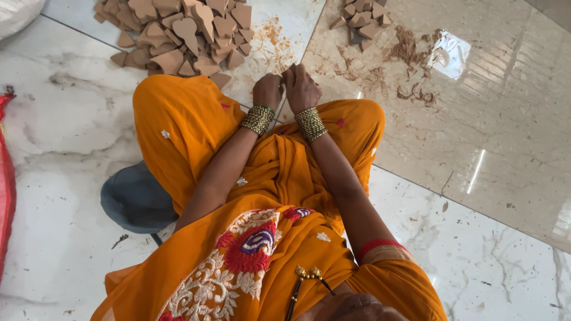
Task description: The person sits on the floor surrounded by piles of small brown dried chunks. The person picks up pieces one at a time, breaks them into smaller fragments by hand, and places the broken pieces back onto the floor piles.
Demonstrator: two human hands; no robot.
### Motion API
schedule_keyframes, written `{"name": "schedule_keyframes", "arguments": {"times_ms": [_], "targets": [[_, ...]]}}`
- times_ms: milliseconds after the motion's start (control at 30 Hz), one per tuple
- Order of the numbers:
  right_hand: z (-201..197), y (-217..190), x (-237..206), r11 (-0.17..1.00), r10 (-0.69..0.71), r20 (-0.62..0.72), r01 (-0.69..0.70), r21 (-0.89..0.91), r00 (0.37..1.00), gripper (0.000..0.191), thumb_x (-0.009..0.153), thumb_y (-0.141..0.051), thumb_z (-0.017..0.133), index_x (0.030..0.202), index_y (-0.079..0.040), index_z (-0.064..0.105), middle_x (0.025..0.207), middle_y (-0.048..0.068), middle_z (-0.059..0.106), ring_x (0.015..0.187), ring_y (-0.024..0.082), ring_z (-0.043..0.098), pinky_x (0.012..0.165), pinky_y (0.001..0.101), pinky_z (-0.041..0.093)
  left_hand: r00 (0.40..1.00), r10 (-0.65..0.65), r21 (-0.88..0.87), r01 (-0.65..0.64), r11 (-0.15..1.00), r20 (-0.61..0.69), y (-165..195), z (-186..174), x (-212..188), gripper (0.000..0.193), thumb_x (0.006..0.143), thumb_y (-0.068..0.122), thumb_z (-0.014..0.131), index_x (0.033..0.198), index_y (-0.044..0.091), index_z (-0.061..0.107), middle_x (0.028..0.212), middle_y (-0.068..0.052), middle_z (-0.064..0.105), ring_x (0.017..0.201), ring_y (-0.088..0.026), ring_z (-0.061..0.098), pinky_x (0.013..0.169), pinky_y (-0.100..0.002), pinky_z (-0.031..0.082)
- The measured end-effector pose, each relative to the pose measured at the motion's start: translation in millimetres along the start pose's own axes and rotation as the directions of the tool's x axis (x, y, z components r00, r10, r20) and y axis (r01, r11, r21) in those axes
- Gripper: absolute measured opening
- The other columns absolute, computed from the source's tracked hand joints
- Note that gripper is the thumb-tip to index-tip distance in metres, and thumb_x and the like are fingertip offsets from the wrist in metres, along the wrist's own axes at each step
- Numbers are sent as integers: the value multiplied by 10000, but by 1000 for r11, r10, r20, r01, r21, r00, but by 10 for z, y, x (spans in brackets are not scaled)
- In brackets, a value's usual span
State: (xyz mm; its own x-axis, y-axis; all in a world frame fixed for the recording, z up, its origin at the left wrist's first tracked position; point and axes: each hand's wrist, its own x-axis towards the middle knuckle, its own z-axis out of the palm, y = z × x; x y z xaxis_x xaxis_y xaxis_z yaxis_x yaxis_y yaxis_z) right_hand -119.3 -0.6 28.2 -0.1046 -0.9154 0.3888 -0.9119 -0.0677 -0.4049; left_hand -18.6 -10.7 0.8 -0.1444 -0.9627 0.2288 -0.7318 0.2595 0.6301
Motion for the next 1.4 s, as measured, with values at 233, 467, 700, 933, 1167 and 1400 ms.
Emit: {"name": "schedule_keyframes", "arguments": {"times_ms": [233, 467, 700, 933, 1167, 1400], "targets": [[-24, 84, 33, 999, 43, -30, -43, -22, 999, 227, 1028, -369, 583, 1005, -144, 573, 840, 99, 757, 706, 330, 733, 584, 491, 527, 990, 114, -45, -118, 992, -77, 97, 62, -93, 67, 823, 102, 714, 791, 48, 690, 840, -159, 682, 791, -368, 675, 711, -481, 552], [21, 64, 20, 999, 7, 67, -10, 48, 998, 256, 1000, -387, 603, 1034, -134, 608, 797, 115, 752, 636, 322, 719, 560, 470, 539, 900, -435, -327, 411, 851, 0, -29, -136, 130, 191, 907, 240, 732, 851, 61, 696, 793, -106, 711, 645, -255, 715, 609, -387, 586], [-117, 283, 132, 992, 87, -58, -81, 98, 995, 287, 979, -391, 646, 997, -105, 647, 818, 145, 754, 705, 347, 726, 617, 465, 550, 705, -699, -992, 52, -111, 115, -373, -282, 397, 520, 963, 250, 702, 1293, -78, 470, 1164, -271, 650, 863, -316, 765, 702, -469, 688], [-251, 498, 312, 969, 106, 68, -118, 216, 992, 347, 995, -411, 601, 991, -76, 692, 857, 198, 741, 799, 398, 719, 672, 476, 551, 752, -603, -962, 179, -204, 268, -146, 3, 392, 754, 971, 372, 562, 1529, 106, 130, 1390, -266, 532, 980, -335, 727, 717, -444, 678], [-420, 967, 792, 967, 158, -33, -148, 210, 987, 276, 1018, -295, 557, 984, -91, 741, 898, 214, 736, 851, 422, 705, 752, 493, 541, 806, -487, -903, 423, 76, 337, -40, 138, 411, 446, 1058, 356, 480, 1362, 53, 604, 1082, -143, 772, 722, -168, 716, 600, -324, 647], [-410, 1360, 1253, 993, 110, 145, -115, 25, 983, 394, 846, -184, 741, 1213, -169, 597, 1041, 182, 755, 959, 413, 703, 799, 503, 550, 819, -386, -847, 511, 150, 426, 7, 400, 497, 367, 1076, 338, 495, 1242, 56, 662, 961, -75, 745, 641, -131, 686, 520, -281, 591]]}}
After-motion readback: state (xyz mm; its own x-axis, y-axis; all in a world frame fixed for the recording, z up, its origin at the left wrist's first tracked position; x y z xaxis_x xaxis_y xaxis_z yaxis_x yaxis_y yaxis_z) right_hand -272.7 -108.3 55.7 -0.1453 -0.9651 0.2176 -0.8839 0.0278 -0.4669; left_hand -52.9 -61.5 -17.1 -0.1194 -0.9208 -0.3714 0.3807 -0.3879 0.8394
